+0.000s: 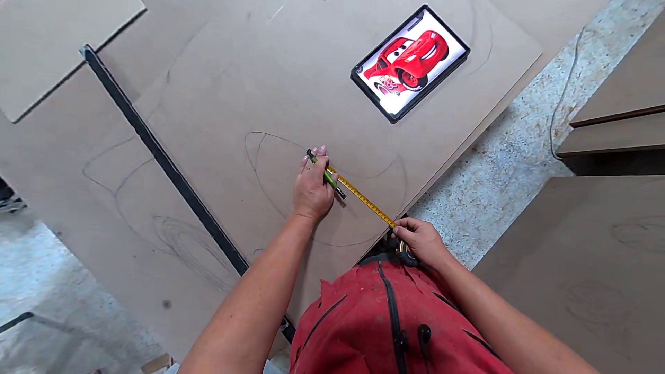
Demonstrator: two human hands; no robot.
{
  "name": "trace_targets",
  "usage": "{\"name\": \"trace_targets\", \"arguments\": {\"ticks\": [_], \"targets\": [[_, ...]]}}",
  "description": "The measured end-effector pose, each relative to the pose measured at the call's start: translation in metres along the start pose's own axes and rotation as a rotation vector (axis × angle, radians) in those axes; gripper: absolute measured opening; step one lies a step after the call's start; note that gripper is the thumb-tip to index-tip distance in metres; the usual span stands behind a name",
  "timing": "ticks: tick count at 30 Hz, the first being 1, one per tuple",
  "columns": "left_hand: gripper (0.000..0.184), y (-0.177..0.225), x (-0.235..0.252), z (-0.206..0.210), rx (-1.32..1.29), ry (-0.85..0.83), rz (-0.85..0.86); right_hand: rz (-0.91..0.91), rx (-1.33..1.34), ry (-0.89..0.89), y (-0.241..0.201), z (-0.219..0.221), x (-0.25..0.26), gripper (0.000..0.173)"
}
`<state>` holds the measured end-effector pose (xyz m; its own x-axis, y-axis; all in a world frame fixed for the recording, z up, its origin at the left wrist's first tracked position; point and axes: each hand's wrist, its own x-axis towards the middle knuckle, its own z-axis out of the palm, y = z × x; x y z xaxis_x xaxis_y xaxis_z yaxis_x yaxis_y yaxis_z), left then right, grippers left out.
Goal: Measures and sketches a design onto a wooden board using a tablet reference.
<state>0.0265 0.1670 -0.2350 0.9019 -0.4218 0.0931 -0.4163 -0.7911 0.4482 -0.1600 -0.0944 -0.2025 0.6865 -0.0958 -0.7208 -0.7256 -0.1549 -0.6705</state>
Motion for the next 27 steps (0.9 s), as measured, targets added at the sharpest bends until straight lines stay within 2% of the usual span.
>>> {"name": "trace_targets", "arguments": {"ticks": [14,21,27], "targets": [[0.046,0.000,-0.002,0.002,0.019,0.002,0.016,-0.034,0.034,0.016,0.003,0.002,0.002,0.012],[0.046,0.025,-0.019,0.008,0.006,-0.008,0.024,-0.008,0.022,0.031,0.001,0.004,0.004,0.013],[0.046,0.040,-0.033,0.013,-0.014,-0.035,0.099,-0.014,0.009,0.022,-0.001,0.002,0.003,0.014]]}}
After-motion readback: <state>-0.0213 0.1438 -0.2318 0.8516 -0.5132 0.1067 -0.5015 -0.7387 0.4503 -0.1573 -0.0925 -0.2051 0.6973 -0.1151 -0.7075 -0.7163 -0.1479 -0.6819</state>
